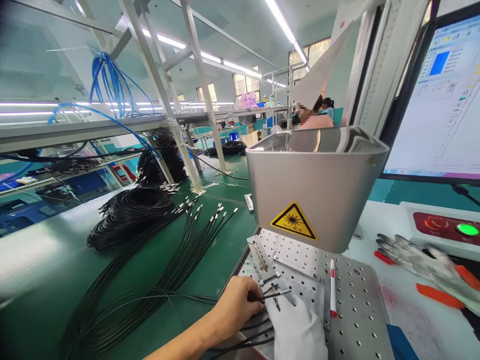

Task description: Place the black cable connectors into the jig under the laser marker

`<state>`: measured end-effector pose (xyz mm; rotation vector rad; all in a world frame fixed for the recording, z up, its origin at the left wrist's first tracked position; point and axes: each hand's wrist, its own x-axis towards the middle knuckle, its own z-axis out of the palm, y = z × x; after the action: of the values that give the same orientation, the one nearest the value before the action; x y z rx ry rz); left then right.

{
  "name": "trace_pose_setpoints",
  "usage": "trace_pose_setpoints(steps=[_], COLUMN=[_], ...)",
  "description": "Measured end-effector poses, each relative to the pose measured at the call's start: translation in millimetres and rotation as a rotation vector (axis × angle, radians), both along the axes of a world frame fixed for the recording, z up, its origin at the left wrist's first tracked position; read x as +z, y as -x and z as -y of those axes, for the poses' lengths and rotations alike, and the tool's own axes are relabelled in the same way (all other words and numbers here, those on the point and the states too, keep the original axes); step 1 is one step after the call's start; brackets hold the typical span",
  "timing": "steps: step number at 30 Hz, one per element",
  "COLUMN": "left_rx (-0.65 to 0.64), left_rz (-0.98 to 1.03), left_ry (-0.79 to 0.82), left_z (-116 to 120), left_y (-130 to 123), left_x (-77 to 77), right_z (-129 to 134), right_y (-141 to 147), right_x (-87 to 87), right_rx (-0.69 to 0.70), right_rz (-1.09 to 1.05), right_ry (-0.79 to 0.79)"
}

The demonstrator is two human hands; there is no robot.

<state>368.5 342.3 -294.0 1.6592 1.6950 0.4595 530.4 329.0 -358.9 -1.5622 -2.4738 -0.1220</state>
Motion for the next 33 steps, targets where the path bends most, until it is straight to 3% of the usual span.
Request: trace_pose_setpoints(steps=[5, 7, 10, 14, 17, 27, 33], left_rx=[0.041, 0.083, 0.097, -0.047, -0.141, -0.306, -0.300], left_rz=[0.266, 0.270, 0.051, -0.350, -0.523, -0.706, -0.714], left_ry=[-0.062, -0.076, -0.147, -0.113, -0.054, 0.131, 0.085], left_z=[5, 7, 10, 15, 16, 7, 8], left_y=[14, 16, 16, 14, 10, -15, -14], left_x=[8.3, 9.0, 8.0, 6.1, 6.4, 33.7, 28.3], right_z=[0, 0, 1, 4, 7, 1, 2], right_y=[4, 5, 5, 5, 5, 2, 2], right_x=[-6.0, -7.9, -10.5, -9.8, -4.8, -6.2, -4.6], right_rx=[-0.025, -0.032, -0.028, -0.032, -0.056, -0.002, -0.014], right_rz=[0.069, 0.118, 0.142, 0.144, 0.175, 0.150, 0.142], right_ry=[-0.033, -0.068, -0.128, -0.205, -0.209, -0.121, -0.066])
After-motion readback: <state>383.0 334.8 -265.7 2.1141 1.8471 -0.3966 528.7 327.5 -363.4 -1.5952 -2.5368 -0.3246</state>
